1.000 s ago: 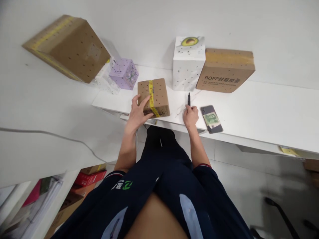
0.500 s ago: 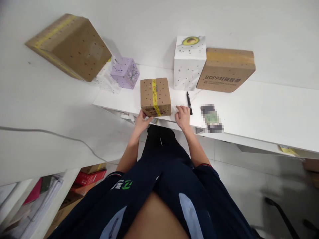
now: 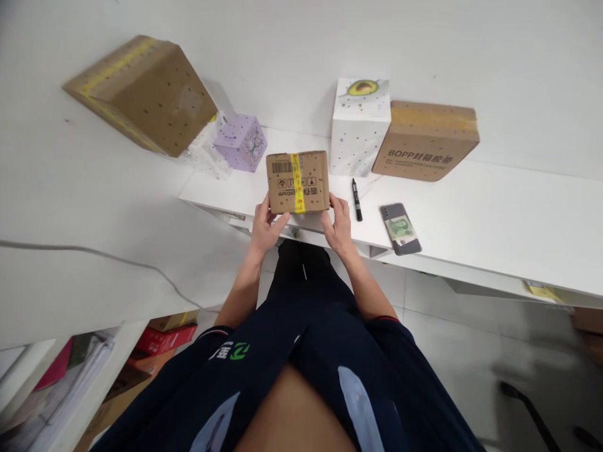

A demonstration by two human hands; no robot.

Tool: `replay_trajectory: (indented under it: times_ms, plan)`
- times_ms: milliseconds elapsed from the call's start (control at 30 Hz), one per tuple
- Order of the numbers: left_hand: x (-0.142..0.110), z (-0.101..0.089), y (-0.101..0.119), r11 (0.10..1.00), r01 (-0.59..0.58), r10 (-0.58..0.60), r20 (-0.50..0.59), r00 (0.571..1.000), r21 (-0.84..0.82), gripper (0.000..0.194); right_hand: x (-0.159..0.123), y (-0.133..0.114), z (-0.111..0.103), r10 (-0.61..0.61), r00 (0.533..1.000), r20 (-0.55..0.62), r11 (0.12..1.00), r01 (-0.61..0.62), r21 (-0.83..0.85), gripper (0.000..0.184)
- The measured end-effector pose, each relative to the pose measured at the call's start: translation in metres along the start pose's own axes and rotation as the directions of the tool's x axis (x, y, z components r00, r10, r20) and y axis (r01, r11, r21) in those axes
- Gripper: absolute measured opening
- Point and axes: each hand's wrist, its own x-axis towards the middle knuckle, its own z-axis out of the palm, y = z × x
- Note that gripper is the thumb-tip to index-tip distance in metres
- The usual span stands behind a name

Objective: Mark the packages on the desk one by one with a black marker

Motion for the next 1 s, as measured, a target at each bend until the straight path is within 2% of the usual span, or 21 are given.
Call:
replay_trajectory:
  times_ms: [100, 200, 333, 433, 533, 633, 800, 1000]
  plan:
    - [0.001, 0.002, 0.003, 0.999, 0.051, -0.05, 0.016, 0.999, -0.017, 0.083, -0.002, 0.004, 0.006, 0.066, 0.998, 0.001, 0.995, -0.066, 0.069, 0.052]
    - [0.008, 0.004, -0.003, 0.999, 0.053, -0.053, 0.024, 0.998, 0.002, 0.085, 0.001, 0.015, 0.015, 0.104, 0.995, 0.014, 0.987, -0.105, 0.12, 0.053]
    - [0.022, 0.014, -0.026, 0.998, 0.062, -0.063, 0.031, 0.998, 0.016, 0.09, 0.008, 0.038, 0.03, 0.144, 0.985, 0.099, 0.98, -0.155, 0.121, 0.056]
    - [0.029, 0.025, -0.046, 0.994, 0.099, -0.096, 0.072, 0.993, -0.036, 0.09, 0.01, 0.053, 0.04, 0.146, 0.976, 0.163, 0.985, -0.159, 0.065, 0.062]
    - [0.029, 0.031, -0.062, 0.988, 0.121, -0.11, 0.117, 0.987, -0.091, 0.089, 0.008, 0.061, 0.045, 0.145, 0.974, 0.177, 0.988, -0.152, 0.028, 0.066]
    - [0.027, 0.032, -0.071, 0.988, 0.129, -0.119, 0.113, 0.987, -0.088, 0.086, 0.006, 0.063, 0.047, 0.146, 0.973, 0.177, 0.988, -0.151, 0.013, 0.066]
    - [0.027, 0.033, -0.071, 0.99, 0.112, -0.102, 0.11, 0.989, -0.083, 0.081, 0.005, 0.06, 0.047, 0.172, 0.969, 0.178, 0.985, -0.175, 0.004, 0.069]
    - [0.019, 0.026, -0.055, 0.993, 0.116, -0.114, 0.058, 0.992, -0.019, 0.081, 0.002, 0.045, 0.034, 0.16, 0.982, 0.101, 0.974, -0.174, 0.145, 0.064]
